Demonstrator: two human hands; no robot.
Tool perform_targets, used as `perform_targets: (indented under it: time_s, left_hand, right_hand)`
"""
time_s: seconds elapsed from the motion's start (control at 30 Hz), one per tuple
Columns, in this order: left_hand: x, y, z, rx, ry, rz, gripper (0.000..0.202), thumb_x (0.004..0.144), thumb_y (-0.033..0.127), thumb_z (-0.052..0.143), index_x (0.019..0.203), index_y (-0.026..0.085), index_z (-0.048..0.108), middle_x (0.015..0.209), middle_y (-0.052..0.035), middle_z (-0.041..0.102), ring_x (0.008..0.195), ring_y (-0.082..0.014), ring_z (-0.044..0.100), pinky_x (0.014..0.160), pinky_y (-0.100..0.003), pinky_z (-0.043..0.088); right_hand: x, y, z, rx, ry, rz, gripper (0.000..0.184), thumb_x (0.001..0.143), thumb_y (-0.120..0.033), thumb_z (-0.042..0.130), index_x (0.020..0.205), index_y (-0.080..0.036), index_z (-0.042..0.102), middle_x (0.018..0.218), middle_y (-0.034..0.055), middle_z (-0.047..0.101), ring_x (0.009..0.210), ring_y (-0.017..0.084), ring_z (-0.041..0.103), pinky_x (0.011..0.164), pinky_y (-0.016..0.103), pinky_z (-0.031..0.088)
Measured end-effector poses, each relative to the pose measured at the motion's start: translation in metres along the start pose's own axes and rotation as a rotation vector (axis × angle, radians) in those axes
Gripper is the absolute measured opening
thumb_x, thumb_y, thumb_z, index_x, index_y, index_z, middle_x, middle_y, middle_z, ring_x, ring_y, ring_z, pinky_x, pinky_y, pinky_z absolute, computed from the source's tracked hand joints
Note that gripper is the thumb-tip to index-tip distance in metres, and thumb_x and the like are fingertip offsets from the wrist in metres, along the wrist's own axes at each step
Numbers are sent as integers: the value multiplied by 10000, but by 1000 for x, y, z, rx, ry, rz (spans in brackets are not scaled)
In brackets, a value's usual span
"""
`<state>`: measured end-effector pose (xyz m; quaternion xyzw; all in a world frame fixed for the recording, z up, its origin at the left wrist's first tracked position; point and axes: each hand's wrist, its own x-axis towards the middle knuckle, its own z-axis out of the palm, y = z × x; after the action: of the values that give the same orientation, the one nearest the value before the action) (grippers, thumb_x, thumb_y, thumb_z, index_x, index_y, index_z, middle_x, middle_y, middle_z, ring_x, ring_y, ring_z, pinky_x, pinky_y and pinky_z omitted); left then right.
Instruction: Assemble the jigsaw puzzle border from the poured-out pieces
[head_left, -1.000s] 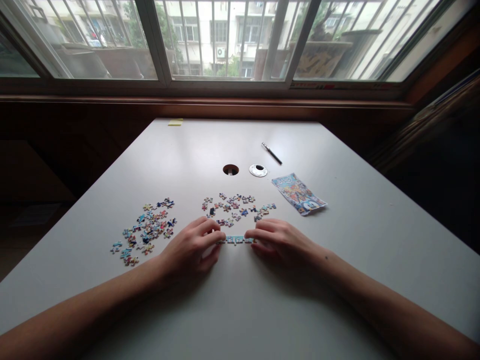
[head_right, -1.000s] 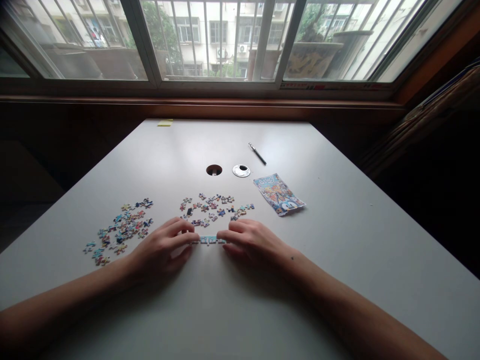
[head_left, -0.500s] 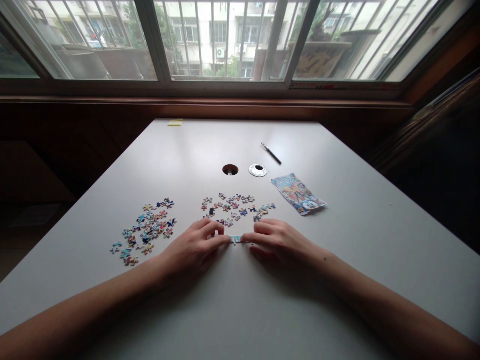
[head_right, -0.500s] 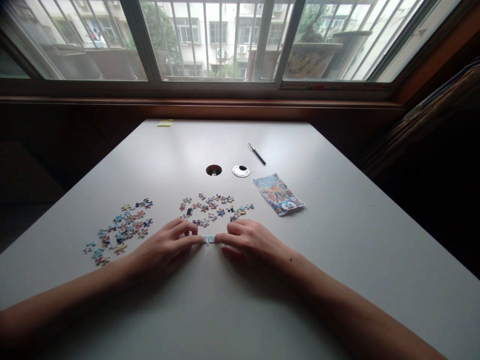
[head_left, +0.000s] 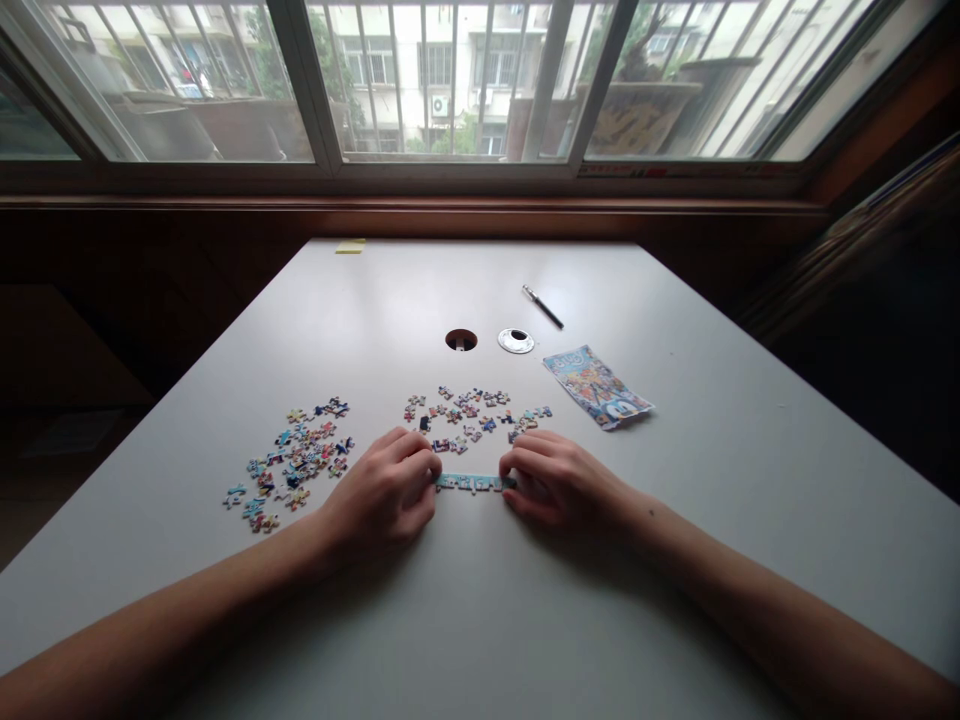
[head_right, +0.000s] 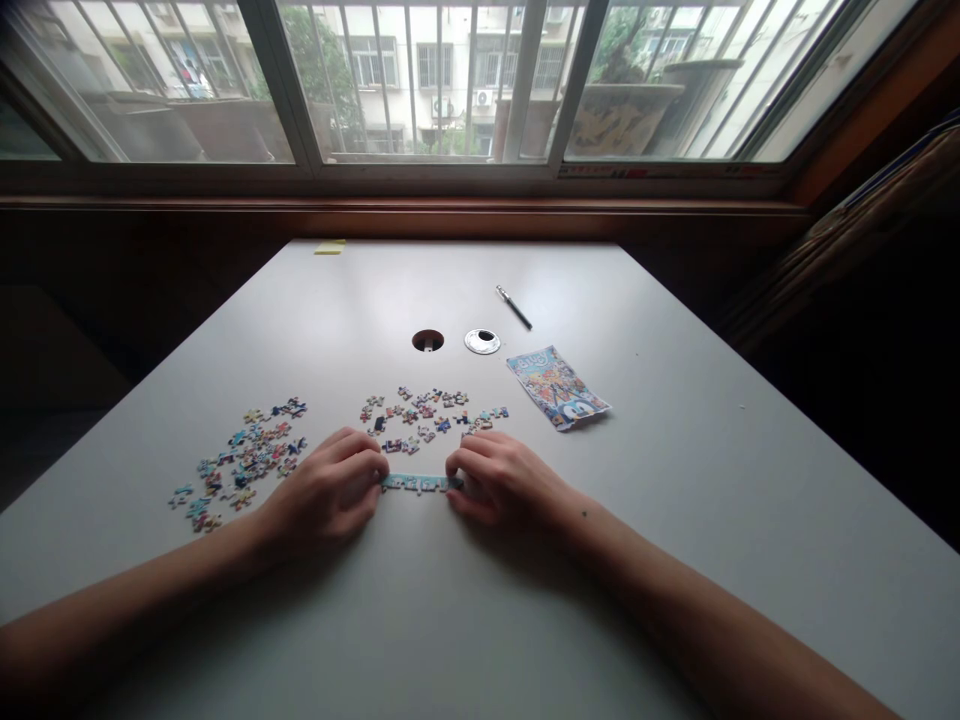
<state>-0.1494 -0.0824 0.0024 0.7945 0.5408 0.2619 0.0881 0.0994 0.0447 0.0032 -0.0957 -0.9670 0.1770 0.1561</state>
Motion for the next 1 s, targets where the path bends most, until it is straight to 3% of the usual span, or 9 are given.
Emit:
perform_targets:
  time_s: [0.37, 0.47, 0.63, 1.0]
  left_hand:
    - [1, 0, 0, 21, 9, 36, 105, 894, 157, 515, 936, 177, 609, 948, -77, 601, 934, -209, 536, 842, -341, 468]
    - [0, 1, 1, 18, 3, 55, 81, 888, 169, 507, 875, 170, 587, 846, -56, 602, 812, -179, 553, 739, -297, 466]
    - [-5, 1, 3, 40, -61, 201, 93, 853, 153, 493, 784, 184, 547, 636, 8, 563, 558, -131, 480, 582, -271, 397]
    - [-5, -2, 3, 24, -166, 291, 93, 850, 169, 497, 767, 200, 525, 636, 14, 581, 555, -131, 501, 614, -287, 410]
  right_hand:
    - [0, -1, 1, 17, 20, 38, 71, 864, -199, 560, 932, -184, 574, 808, 32, 565, 725, 151, 471, 694, 281, 393]
    - [0, 1, 2, 20, 27, 21, 39, 872, -215, 560, 884, -188, 535, 781, 21, 553, 702, 145, 458, 677, 276, 383]
    - [2, 3, 1, 28, 24, 21, 154, 884, -234, 550, 779, -207, 439, 707, 1, 505, 668, 143, 415, 640, 274, 355]
    - [0, 5, 1, 45, 5, -4, 369, 899, -249, 534, 623, -223, 291, 568, -13, 409, 632, 153, 364, 595, 281, 304]
